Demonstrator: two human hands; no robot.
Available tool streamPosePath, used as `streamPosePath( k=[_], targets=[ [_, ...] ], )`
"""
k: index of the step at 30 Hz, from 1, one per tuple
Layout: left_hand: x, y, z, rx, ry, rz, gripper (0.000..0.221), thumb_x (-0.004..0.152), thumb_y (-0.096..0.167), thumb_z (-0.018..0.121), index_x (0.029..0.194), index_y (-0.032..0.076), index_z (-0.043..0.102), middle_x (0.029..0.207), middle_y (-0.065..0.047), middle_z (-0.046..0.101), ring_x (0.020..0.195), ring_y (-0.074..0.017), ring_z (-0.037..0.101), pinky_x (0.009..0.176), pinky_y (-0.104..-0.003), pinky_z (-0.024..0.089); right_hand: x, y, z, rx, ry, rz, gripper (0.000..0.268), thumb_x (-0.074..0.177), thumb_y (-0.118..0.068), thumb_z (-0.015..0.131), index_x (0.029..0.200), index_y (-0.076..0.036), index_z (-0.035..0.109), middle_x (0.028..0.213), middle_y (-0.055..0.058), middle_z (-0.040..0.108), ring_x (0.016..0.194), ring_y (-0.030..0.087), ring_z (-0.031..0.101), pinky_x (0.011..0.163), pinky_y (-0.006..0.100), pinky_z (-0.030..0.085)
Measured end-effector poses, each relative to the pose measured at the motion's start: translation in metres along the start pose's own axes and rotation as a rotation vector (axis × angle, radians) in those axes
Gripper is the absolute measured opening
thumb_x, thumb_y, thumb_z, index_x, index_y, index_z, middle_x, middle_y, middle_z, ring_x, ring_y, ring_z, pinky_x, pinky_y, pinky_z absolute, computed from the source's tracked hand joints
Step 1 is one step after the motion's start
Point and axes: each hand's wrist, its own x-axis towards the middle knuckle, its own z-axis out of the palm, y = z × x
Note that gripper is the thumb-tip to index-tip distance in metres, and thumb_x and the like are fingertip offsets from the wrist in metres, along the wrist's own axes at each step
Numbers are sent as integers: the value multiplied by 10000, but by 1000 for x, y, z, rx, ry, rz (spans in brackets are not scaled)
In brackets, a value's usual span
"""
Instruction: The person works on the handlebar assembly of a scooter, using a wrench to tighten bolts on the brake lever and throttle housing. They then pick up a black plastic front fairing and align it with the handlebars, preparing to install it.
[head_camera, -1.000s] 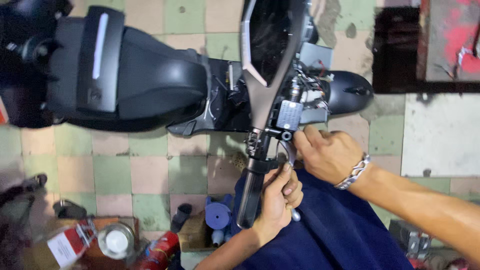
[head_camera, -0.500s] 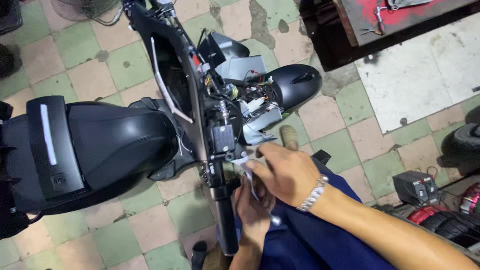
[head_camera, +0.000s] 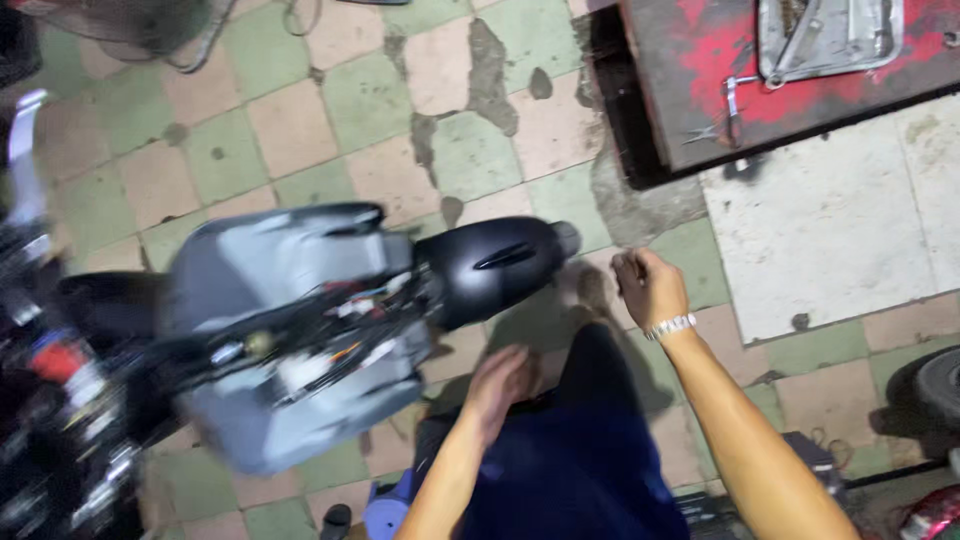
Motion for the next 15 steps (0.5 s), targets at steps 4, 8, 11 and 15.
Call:
streamPosePath(
  k=[4,8,11,15],
  targets=[
    [138,6,154,29,33,76,301,958,233,652,1204,60,667,922,-18,687,802,-110,637,719,-276,527,137,130,-14,57,182,-66,204,944,-142,676,1120,-41,659,1007,143,741,755,252,733,708,401,556],
    [189,-22,240,55,-157,246,251,1028,200,622,1140,-8,705,895,-57,701,761,-125,635,694,-275,508,271,247,-19,-172,395,-151,329,874,-72,686,1195,-19,637,1056,229,673,979,433,647,854,502,519],
    [192,-50,240,24,-86,-15,207,990,179,627,1119,36,704,913,-29,717,791,-113,676,740,-262,536,355,307,-13,-187,417,-57,226,1009,-37,587,1225,-69,644,1100,225,654,1053,458,624,897,540,498],
    [193,-73,199,67,-15,24,148,1055,135,641,1089,-8,662,889,-47,675,758,-121,631,691,-264,517,412,350,-4,-237,400,98,401,823,-64,689,1182,35,538,1060,310,608,983,537,574,833,584,451]
  ],
)
